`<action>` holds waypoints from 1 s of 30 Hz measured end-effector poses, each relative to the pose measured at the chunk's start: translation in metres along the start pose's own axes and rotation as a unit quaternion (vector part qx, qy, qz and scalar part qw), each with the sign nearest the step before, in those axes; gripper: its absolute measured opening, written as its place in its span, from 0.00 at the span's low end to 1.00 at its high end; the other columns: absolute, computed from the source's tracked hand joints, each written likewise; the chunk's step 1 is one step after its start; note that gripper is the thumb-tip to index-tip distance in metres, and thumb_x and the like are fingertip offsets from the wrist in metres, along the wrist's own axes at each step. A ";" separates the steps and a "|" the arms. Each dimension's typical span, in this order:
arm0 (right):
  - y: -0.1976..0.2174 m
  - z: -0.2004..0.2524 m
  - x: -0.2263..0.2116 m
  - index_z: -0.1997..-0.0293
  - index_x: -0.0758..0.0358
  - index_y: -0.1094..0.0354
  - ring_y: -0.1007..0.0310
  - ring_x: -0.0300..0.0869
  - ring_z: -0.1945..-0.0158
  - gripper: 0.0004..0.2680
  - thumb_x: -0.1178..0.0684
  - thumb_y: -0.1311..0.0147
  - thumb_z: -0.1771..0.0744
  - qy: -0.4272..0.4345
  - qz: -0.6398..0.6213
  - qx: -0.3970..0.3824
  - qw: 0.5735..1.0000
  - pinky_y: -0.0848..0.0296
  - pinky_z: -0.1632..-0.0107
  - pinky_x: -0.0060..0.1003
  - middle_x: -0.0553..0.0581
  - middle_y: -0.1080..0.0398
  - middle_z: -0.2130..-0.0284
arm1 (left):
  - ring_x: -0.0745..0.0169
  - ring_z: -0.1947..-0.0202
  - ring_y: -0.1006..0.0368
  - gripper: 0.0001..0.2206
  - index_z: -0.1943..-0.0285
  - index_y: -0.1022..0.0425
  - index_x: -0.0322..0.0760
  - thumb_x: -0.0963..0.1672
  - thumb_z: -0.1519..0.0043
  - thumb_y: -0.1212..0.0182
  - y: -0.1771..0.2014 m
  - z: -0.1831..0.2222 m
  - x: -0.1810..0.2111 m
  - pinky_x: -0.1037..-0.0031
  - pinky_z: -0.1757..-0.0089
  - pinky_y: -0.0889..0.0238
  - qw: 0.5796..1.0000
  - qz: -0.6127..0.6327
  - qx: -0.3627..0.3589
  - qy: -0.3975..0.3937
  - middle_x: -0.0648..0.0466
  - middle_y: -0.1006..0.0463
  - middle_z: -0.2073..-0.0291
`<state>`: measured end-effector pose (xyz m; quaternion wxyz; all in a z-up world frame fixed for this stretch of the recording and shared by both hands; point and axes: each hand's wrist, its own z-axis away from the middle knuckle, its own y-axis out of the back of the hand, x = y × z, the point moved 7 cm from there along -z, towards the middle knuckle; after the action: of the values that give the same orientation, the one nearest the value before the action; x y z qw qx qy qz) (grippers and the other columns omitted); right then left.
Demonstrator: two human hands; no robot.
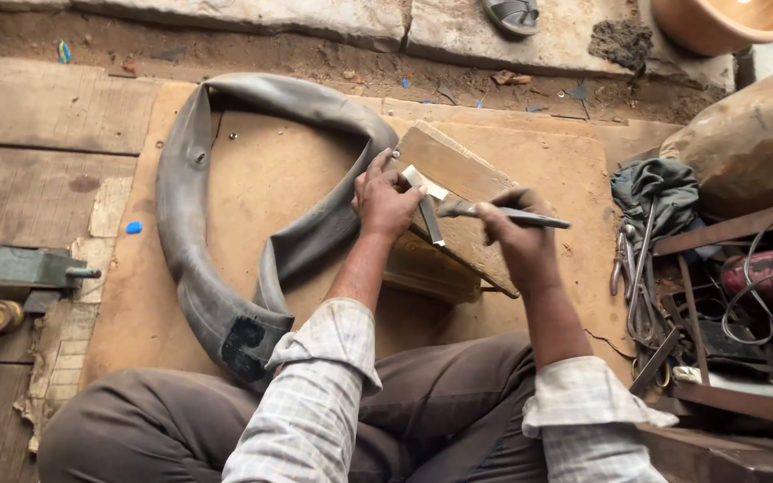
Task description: Repairing a puncture in a rubber inner tube by applying adhesive and a patch.
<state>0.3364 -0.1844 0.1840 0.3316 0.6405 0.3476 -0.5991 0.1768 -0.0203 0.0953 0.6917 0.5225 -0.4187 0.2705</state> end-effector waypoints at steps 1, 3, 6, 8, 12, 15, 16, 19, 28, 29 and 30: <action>-0.007 -0.002 0.003 0.57 0.69 0.34 0.26 0.38 0.69 0.09 0.57 0.37 0.33 -0.015 0.027 0.002 1.000 0.23 0.66 0.31 0.56 0.27 0.70 | 0.59 0.30 0.47 0.13 0.64 0.16 0.44 0.50 0.52 0.27 0.002 0.001 0.004 0.54 0.34 0.57 1.000 0.007 0.000 -0.003 0.66 0.39 0.27; -0.022 -0.008 0.004 0.58 0.71 0.33 0.25 0.39 0.72 0.09 0.57 0.37 0.33 -0.028 0.053 -0.002 0.998 0.22 0.69 0.31 0.57 0.26 0.72 | 0.60 0.30 0.47 0.13 0.62 0.16 0.44 0.49 0.52 0.27 0.006 0.000 0.007 0.55 0.35 0.55 1.000 0.015 0.005 -0.004 0.67 0.39 0.28; -0.038 -0.013 0.001 0.53 0.71 0.29 0.21 0.37 0.67 0.09 0.55 0.40 0.33 -0.041 0.078 -0.022 0.996 0.21 0.66 0.29 0.57 0.23 0.69 | 0.61 0.31 0.46 0.13 0.59 0.16 0.46 0.49 0.51 0.28 0.005 -0.003 0.005 0.57 0.36 0.53 1.000 0.009 -0.002 0.012 0.68 0.38 0.28; -0.038 -0.016 0.009 0.52 0.72 0.26 0.21 0.38 0.69 0.10 0.54 0.38 0.33 -0.084 0.114 -0.008 0.990 0.20 0.66 0.30 0.60 0.22 0.68 | 0.60 0.31 0.45 0.12 0.60 0.16 0.45 0.48 0.50 0.29 0.002 -0.009 0.000 0.54 0.35 0.53 0.999 0.019 -0.019 0.024 0.68 0.38 0.29; -0.047 -0.012 0.008 0.52 0.72 0.27 0.20 0.36 0.66 0.10 0.54 0.38 0.33 -0.057 0.117 -0.020 0.991 0.19 0.65 0.29 0.59 0.21 0.66 | 0.56 0.33 0.42 0.12 0.59 0.15 0.46 0.48 0.50 0.29 -0.001 -0.013 -0.011 0.52 0.36 0.50 0.998 0.042 -0.029 0.028 0.66 0.36 0.30; -0.050 -0.014 0.005 0.51 0.71 0.27 0.20 0.37 0.68 0.10 0.54 0.38 0.33 -0.068 0.135 -0.017 0.988 0.21 0.65 0.29 0.58 0.20 0.65 | 0.57 0.34 0.36 0.10 0.67 0.16 0.41 0.48 0.51 0.28 0.004 -0.017 -0.005 0.58 0.36 0.43 0.998 0.057 -0.006 0.014 0.62 0.32 0.32; -0.052 -0.012 0.002 0.51 0.70 0.27 0.20 0.37 0.67 0.11 0.53 0.38 0.33 -0.054 0.150 -0.024 0.987 0.20 0.65 0.29 0.58 0.20 0.64 | 0.57 0.34 0.37 0.10 0.69 0.17 0.39 0.47 0.52 0.28 0.006 -0.013 -0.003 0.58 0.37 0.45 0.998 0.051 -0.009 0.024 0.60 0.31 0.33; -0.055 -0.008 -0.003 0.51 0.70 0.27 0.20 0.36 0.67 0.11 0.52 0.38 0.33 -0.048 0.173 -0.031 0.983 0.21 0.65 0.29 0.58 0.20 0.65 | 0.56 0.36 0.36 0.09 0.71 0.18 0.39 0.46 0.54 0.28 0.007 -0.011 -0.006 0.60 0.38 0.45 0.998 0.055 -0.004 0.027 0.59 0.31 0.35; -0.043 0.007 -0.027 0.58 0.67 0.24 0.20 0.37 0.73 0.08 0.51 0.41 0.33 -0.097 0.330 -0.043 0.938 0.22 0.70 0.31 0.59 0.20 0.72 | 0.52 0.37 0.35 0.07 0.72 0.21 0.38 0.45 0.52 0.31 0.005 -0.013 -0.005 0.60 0.38 0.44 0.998 0.057 0.019 -0.009 0.56 0.29 0.36; -0.039 0.010 -0.026 0.60 0.65 0.24 0.21 0.37 0.73 0.08 0.51 0.41 0.33 -0.147 0.370 -0.040 0.917 0.21 0.71 0.33 0.58 0.21 0.71 | 0.52 0.37 0.35 0.07 0.72 0.20 0.38 0.45 0.52 0.31 0.005 -0.013 -0.006 0.60 0.38 0.45 0.998 0.057 0.019 -0.011 0.55 0.30 0.36; -0.040 0.008 -0.024 0.60 0.65 0.24 0.21 0.37 0.73 0.08 0.51 0.41 0.33 -0.148 0.369 -0.039 0.917 0.21 0.71 0.33 0.58 0.21 0.71 | 0.52 0.37 0.35 0.07 0.72 0.20 0.38 0.45 0.52 0.31 0.004 -0.013 -0.007 0.60 0.38 0.45 0.998 0.056 0.019 -0.011 0.55 0.30 0.36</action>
<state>0.2978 -0.1706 0.2067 0.6014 0.6140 0.0571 -0.5081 0.1734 -0.0063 0.0897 0.6611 0.5141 -0.4497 0.3105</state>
